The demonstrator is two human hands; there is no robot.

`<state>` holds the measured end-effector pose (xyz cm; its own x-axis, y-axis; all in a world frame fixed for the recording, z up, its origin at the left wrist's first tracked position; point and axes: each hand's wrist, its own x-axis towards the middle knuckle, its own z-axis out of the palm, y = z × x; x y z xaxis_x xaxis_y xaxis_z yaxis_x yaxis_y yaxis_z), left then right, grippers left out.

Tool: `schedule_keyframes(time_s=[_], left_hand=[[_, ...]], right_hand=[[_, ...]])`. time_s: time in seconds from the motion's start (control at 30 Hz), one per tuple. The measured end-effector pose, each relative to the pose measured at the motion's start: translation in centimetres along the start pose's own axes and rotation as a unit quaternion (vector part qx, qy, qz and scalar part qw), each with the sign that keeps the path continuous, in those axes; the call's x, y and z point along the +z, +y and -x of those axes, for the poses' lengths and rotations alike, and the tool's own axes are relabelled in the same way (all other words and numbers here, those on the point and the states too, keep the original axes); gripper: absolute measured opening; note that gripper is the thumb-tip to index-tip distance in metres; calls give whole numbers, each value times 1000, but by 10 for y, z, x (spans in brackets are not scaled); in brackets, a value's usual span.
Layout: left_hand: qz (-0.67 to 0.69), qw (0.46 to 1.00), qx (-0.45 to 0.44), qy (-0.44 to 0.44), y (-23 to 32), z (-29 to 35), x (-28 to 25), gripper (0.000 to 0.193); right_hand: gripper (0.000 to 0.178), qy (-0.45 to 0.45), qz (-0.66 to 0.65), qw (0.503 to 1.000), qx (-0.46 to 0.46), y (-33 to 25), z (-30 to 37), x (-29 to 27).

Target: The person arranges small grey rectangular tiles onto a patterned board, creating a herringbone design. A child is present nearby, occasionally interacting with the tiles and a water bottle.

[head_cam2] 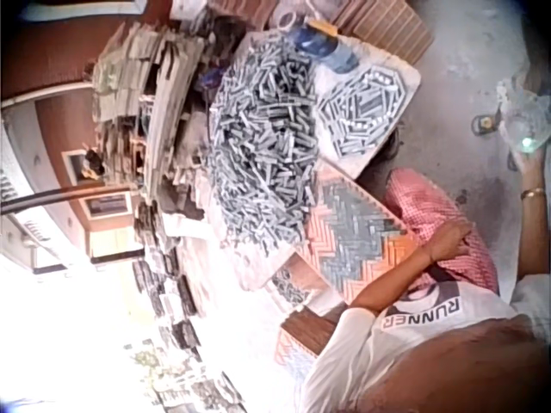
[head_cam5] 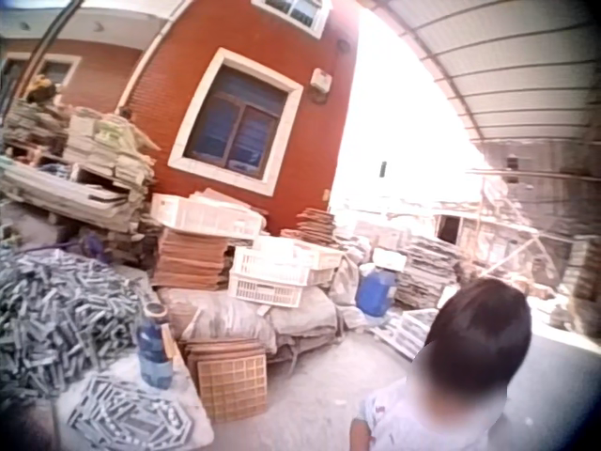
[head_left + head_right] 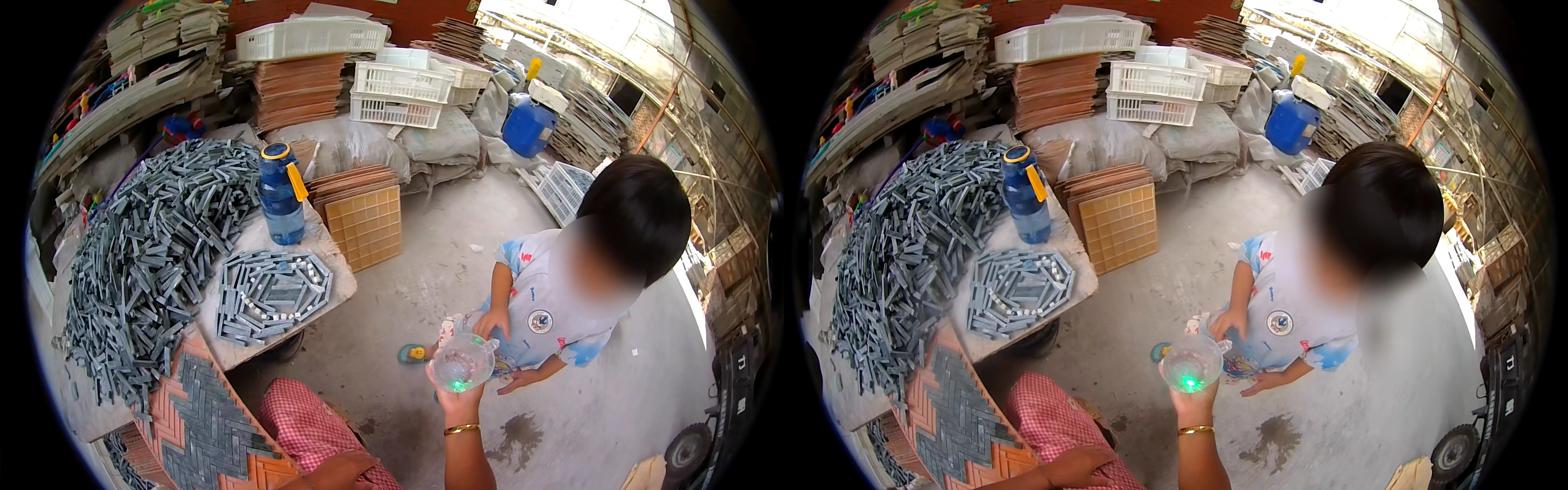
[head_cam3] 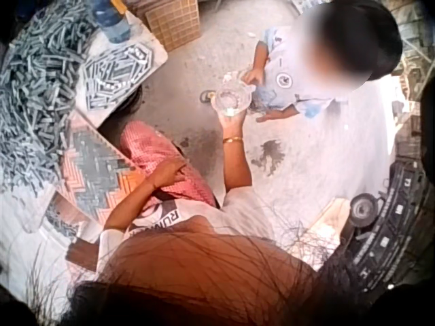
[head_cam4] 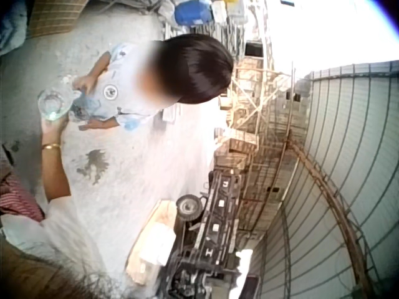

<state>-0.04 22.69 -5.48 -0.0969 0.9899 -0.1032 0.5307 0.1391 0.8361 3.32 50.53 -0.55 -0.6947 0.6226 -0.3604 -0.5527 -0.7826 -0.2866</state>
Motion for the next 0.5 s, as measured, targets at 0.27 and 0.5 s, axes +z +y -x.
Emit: schedule_keyframes(time_s=[0.27,0.5], left_hand=[[-14,1000,13,7,-1,1,1,58],[-16,1000,10,-11,-1,-2,-1,57]], right_hand=[[36,-71,-7,997,31,0,-11,-8],[37,-26,-15,999,37,-3,-18,-3]])
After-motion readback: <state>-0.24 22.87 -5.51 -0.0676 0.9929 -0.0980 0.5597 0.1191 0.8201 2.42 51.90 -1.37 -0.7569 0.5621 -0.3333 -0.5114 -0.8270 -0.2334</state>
